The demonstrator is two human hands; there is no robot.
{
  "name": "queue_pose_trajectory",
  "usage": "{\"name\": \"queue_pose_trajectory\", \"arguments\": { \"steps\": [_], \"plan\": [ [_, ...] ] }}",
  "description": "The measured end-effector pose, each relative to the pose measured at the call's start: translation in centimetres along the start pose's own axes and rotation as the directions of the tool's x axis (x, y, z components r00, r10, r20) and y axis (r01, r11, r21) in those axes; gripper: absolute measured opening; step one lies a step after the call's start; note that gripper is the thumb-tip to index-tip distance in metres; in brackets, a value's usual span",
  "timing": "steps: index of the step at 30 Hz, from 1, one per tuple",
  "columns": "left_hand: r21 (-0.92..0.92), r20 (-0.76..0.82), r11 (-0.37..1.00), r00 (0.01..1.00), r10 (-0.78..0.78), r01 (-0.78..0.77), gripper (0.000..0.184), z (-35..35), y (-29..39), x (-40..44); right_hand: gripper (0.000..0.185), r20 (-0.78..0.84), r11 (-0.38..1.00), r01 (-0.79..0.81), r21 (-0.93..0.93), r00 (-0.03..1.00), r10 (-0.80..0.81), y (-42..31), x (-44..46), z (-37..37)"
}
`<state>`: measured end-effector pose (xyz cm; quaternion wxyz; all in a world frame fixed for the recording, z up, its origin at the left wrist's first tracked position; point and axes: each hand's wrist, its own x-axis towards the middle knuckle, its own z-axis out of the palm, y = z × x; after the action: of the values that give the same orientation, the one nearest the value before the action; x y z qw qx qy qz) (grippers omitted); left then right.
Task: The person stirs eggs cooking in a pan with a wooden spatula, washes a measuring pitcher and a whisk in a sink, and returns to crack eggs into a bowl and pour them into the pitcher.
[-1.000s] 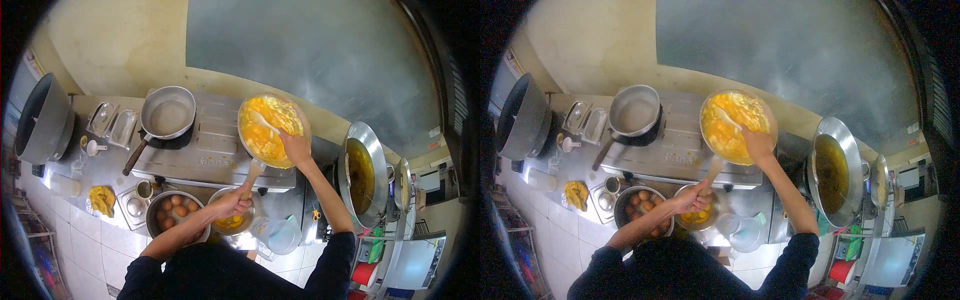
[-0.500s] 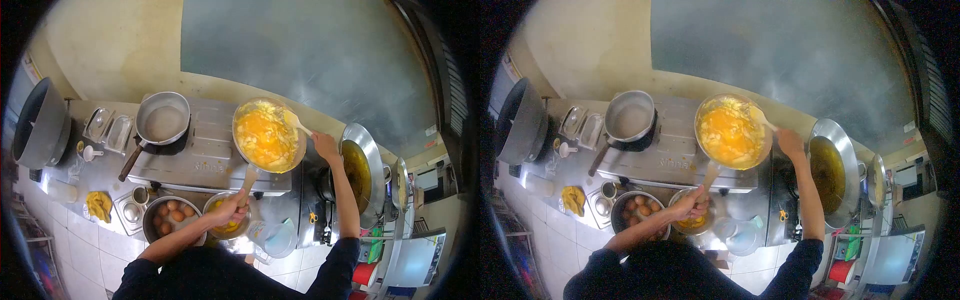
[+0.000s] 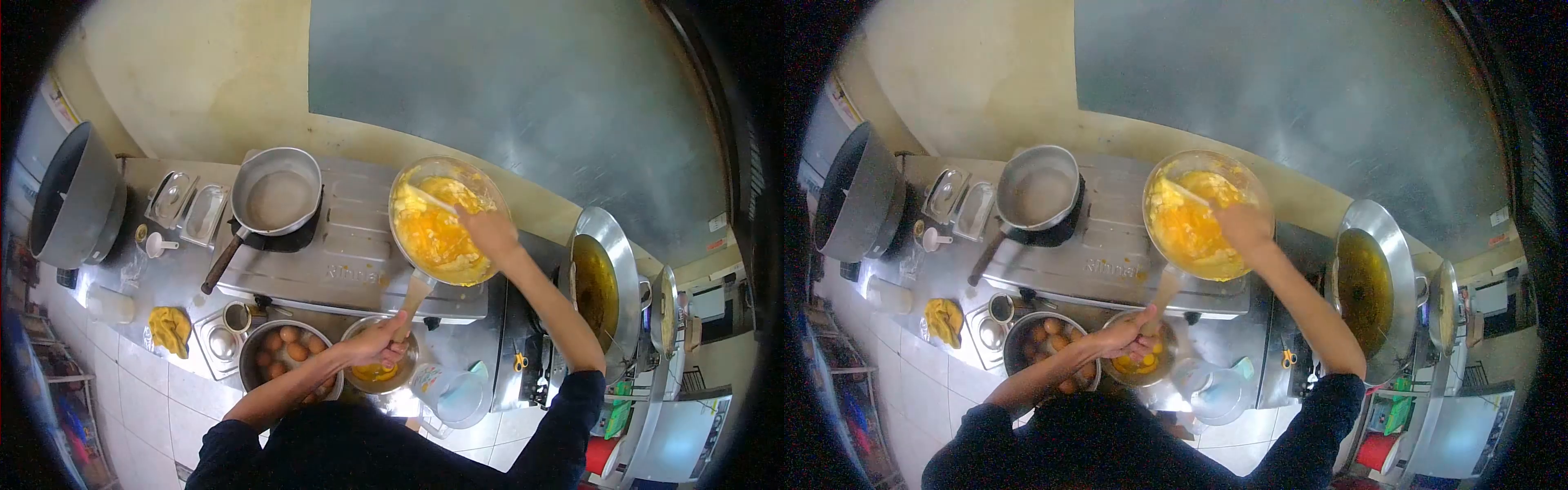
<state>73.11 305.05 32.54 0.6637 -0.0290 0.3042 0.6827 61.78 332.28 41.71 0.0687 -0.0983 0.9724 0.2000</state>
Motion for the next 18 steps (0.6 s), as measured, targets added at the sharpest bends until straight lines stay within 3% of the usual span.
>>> {"name": "queue_pose_trajectory", "arguments": {
  "steps": [3, 7, 12, 15, 18],
  "plan": [
    [-0.049, -0.006, 0.999, 1.0, 0.008, -0.009, 0.05, 0.3, -0.4, 0.3, 0.052, 0.066, 0.996, 0.048, 0.077, 0.996, -0.053, -3.4, -3.5, -1.3],
    [-0.174, 0.031, 0.982, 0.996, 0.086, -0.079, 0.046, 1.0, -1.3, 1.5, 0.053, -0.005, 0.99, 0.089, 0.111, 0.996, -0.089, -2.0, -7.7, -1.9],
    [-0.294, 0.032, 0.951, 0.994, 0.104, -0.09, 0.042, 1.4, -2.0, 2.1, 0.047, 0.215, 0.995, 0.065, 0.077, 0.973, -0.08, 1.3, -11.7, -9.2],
    [-0.294, 0.015, 0.95, 0.993, 0.118, -0.108, 0.043, 2.0, -1.7, 1.9, 0.043, 0.328, 0.997, 0.07, 0.022, 0.942, -0.073, 0.1, -13.3, -8.7],
    [-0.266, 0.035, 0.96, 0.994, 0.102, -0.089, 0.044, 2.0, -1.5, 2.2, 0.042, 0.265, 0.998, -0.039, 0.051, 0.964, 0.024, -1.5, -13.0, -4.4]
  ]
}}
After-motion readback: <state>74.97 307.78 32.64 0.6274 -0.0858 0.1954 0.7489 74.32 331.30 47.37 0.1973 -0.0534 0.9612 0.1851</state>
